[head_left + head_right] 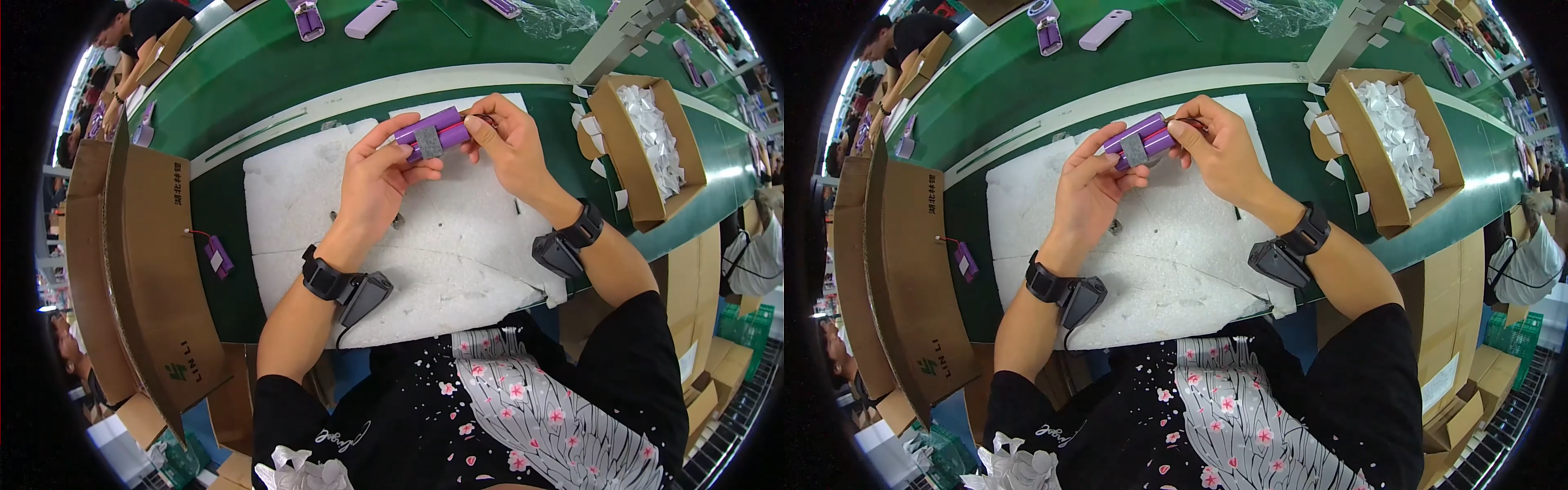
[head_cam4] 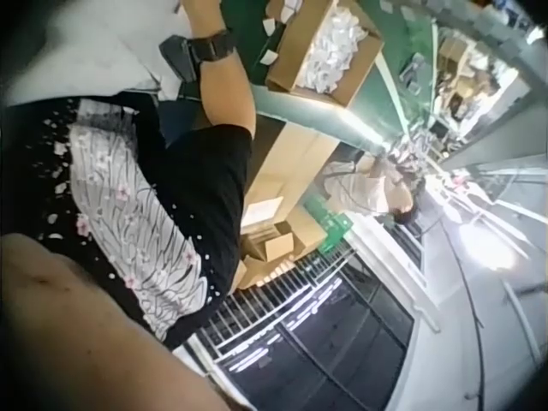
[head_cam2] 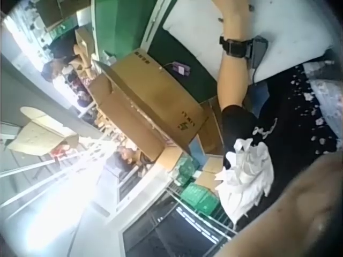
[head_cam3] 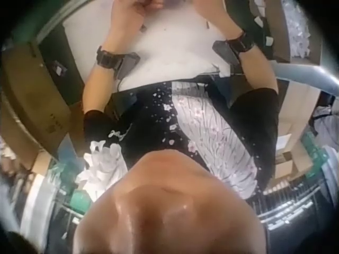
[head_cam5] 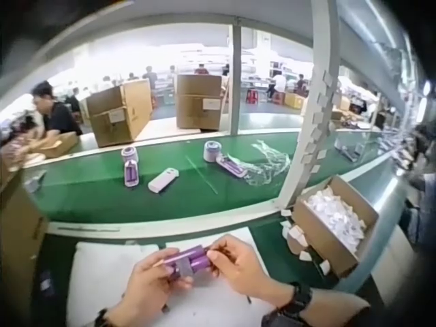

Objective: The person connects a circuit board to a fan housing, inserts a battery pack, and sets it aside. They then pick up another battery pack, peel off an adhesive strip, and press the pack into a new fan housing before connecting its circuit board.

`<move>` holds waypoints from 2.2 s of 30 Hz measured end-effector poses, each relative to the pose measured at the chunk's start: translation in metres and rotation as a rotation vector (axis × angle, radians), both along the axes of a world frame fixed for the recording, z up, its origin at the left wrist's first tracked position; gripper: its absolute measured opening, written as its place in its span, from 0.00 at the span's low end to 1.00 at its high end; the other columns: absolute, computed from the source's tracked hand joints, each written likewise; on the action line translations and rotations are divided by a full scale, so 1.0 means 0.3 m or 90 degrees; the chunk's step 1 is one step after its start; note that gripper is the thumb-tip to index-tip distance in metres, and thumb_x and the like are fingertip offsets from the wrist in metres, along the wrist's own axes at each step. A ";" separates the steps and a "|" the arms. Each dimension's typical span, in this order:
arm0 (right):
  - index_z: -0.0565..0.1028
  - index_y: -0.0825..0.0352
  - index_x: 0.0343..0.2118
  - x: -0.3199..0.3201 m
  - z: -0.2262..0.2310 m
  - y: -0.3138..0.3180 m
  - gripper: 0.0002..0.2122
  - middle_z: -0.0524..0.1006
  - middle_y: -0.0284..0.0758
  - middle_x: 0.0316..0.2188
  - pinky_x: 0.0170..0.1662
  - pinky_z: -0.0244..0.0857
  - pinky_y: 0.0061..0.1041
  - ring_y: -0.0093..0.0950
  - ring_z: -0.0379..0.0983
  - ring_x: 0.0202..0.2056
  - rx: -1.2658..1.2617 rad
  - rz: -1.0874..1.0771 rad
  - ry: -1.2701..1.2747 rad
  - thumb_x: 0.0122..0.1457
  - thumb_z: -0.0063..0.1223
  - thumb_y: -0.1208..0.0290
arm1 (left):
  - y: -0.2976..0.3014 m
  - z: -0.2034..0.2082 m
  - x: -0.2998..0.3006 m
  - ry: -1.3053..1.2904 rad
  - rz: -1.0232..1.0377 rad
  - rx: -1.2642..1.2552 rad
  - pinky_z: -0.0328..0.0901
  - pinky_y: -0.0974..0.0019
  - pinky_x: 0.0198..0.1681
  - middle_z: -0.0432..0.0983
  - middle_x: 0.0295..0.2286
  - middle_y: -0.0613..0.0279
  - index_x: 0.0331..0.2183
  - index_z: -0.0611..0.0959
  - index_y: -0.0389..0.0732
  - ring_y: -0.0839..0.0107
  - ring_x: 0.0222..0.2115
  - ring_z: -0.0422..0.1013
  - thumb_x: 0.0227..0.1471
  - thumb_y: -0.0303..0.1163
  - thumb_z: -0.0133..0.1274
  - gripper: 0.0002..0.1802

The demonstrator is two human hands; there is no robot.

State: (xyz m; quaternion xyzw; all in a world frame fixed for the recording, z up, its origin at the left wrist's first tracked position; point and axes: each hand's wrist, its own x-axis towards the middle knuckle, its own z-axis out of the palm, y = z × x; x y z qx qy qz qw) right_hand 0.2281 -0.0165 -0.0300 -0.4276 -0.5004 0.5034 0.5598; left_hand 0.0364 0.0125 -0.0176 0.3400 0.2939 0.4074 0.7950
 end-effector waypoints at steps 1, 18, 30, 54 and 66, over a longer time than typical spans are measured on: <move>0.68 0.71 0.35 0.000 -0.001 0.002 0.08 0.73 0.33 0.28 0.27 0.64 0.17 0.19 0.69 0.26 0.000 0.000 0.000 0.61 0.47 0.70 | 0.000 -0.002 0.000 0.007 0.000 0.004 0.73 0.64 0.34 0.73 0.35 0.45 0.48 0.70 0.31 0.60 0.28 0.75 0.49 0.20 0.39 0.21; 0.70 0.70 0.33 -0.003 0.014 -0.004 0.07 0.73 0.30 0.23 0.25 0.61 0.14 0.16 0.69 0.22 -0.033 -0.030 -0.028 0.58 0.50 0.71 | -0.014 -0.015 0.022 0.160 -0.002 0.212 0.69 0.71 0.35 0.73 0.38 0.53 0.49 0.70 0.34 0.70 0.33 0.73 0.48 0.20 0.47 0.24; 0.71 0.70 0.34 0.000 0.011 -0.004 0.07 0.73 0.30 0.23 0.25 0.61 0.14 0.16 0.68 0.22 -0.022 -0.030 -0.022 0.59 0.49 0.71 | -0.029 0.003 0.015 0.355 -0.031 0.272 0.64 0.77 0.31 0.73 0.34 0.64 0.49 0.74 0.37 0.80 0.29 0.69 0.45 0.32 0.61 0.28; 0.71 0.70 0.34 0.000 0.016 -0.001 0.06 0.74 0.30 0.24 0.26 0.61 0.14 0.16 0.69 0.23 -0.004 -0.011 -0.055 0.59 0.49 0.72 | -0.011 -0.007 0.018 0.166 -0.015 0.141 0.68 0.72 0.30 0.75 0.35 0.57 0.48 0.75 0.36 0.73 0.29 0.73 0.52 0.32 0.53 0.21; 0.72 0.70 0.34 -0.002 0.027 -0.009 0.08 0.73 0.30 0.22 0.25 0.59 0.14 0.15 0.67 0.23 -0.011 -0.017 -0.037 0.58 0.50 0.70 | -0.022 -0.006 0.028 0.228 0.028 0.251 0.67 0.73 0.35 0.73 0.39 0.56 0.49 0.72 0.36 0.73 0.33 0.72 0.53 0.33 0.53 0.22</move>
